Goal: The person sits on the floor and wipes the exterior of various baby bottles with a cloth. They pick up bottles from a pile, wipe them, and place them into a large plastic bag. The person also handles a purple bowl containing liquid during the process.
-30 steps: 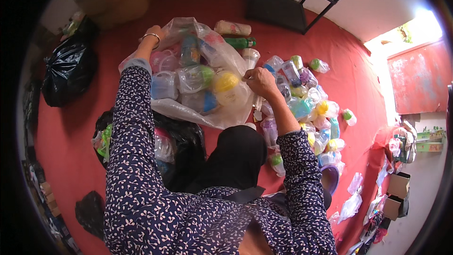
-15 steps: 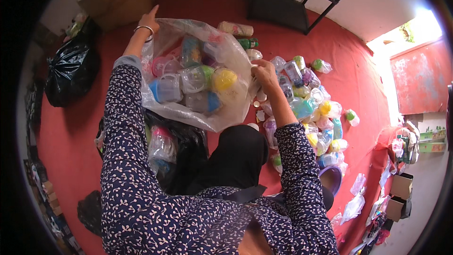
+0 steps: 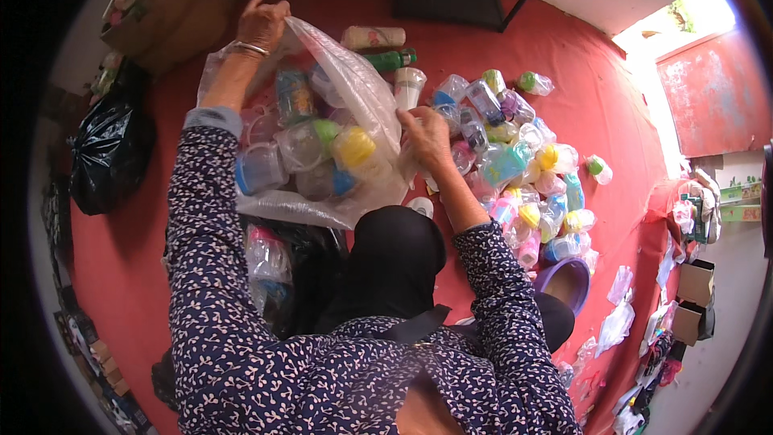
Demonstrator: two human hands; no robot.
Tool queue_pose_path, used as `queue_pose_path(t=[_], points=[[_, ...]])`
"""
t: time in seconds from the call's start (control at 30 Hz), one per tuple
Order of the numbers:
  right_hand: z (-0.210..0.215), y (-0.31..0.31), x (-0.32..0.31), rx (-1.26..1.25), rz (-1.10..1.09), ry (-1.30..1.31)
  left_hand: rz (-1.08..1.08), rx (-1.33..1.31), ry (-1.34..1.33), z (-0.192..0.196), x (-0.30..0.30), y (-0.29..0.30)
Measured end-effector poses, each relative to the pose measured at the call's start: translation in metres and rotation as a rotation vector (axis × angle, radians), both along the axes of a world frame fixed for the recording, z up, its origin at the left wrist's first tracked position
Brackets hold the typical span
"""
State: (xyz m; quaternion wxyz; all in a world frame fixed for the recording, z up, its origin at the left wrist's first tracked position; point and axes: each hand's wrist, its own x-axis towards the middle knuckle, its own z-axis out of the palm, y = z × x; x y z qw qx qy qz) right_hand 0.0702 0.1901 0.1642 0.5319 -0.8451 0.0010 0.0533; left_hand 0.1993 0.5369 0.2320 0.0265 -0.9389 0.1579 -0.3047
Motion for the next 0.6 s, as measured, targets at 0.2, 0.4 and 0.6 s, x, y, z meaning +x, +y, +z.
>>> queue_pose_path(t=[0.2,0.4,0.6], points=[[-0.036,-0.005,-0.017,0.002,0.441,0.149,0.254,-0.026,0.047,-0.002,-0.013,0.023],[-0.032,0.015,-0.028,-0.333,0.272,0.044,0.537,-0.096,0.209,0.002,-0.008,-0.007],[0.036,0.060,0.016,0.241,0.153,-0.020,0.261,-0.359,0.004,-0.009,-0.032,0.012]])
